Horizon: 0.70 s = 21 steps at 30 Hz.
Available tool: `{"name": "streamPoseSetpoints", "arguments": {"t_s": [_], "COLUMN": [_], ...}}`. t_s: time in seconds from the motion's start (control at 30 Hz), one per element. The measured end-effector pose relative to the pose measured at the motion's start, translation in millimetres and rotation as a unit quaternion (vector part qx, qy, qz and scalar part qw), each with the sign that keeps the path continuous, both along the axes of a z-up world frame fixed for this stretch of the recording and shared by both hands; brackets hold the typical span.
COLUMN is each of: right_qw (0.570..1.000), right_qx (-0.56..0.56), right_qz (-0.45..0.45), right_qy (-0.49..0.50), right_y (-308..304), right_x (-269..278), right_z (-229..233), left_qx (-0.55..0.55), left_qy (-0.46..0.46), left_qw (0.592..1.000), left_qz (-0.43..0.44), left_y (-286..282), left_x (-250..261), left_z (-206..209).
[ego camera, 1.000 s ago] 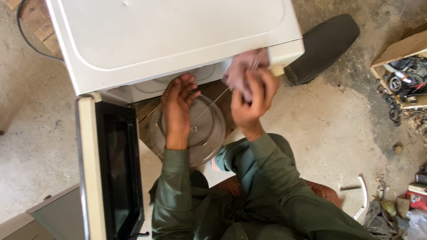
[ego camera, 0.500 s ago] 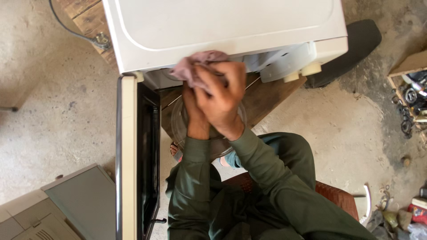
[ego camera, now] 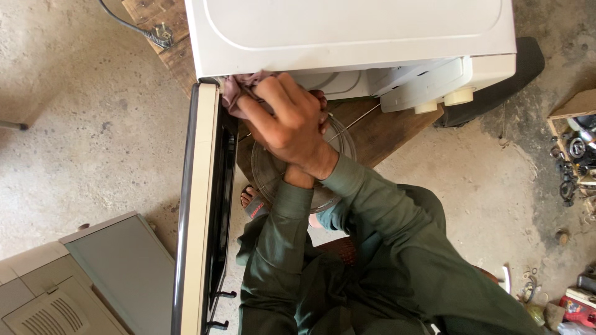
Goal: The person wipes the interior walls and ceiling of a white microwave using a cloth. They remove the glass turntable and wipe it, then continue wiping the interior surfaces and the control panel area.
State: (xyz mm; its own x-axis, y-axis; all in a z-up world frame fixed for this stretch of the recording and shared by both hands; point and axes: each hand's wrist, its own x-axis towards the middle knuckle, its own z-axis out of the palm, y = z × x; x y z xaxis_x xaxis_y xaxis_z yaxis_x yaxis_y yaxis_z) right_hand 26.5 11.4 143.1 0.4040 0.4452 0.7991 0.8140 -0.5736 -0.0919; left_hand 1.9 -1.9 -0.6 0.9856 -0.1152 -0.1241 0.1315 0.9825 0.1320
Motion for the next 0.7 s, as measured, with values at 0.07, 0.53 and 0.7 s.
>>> {"name": "streamPoseSetpoints", "arguments": {"t_s": [0.07,0.53,0.7], "right_qw": [0.999,0.994,0.993], "right_qx": [-0.027,-0.084,-0.094], "right_qz": [0.017,0.044,0.033], "right_qy": [0.004,0.047,0.070], "right_y": [-1.4,-10.2,-10.9], "right_x": [2.1,-0.8,1.6], "right_z": [-1.3,-3.6,-17.9], "left_qx": [0.000,-0.050,-0.016], "left_qy": [-0.005,-0.029,-0.038], "left_qw": [1.000,0.998,0.999], "left_qz": [-0.006,-0.021,-0.034], "left_y": [-0.2,-4.2,-3.4], "left_x": [2.8,1.5,0.9], "left_z": [-0.3,0.7,-1.6]}}
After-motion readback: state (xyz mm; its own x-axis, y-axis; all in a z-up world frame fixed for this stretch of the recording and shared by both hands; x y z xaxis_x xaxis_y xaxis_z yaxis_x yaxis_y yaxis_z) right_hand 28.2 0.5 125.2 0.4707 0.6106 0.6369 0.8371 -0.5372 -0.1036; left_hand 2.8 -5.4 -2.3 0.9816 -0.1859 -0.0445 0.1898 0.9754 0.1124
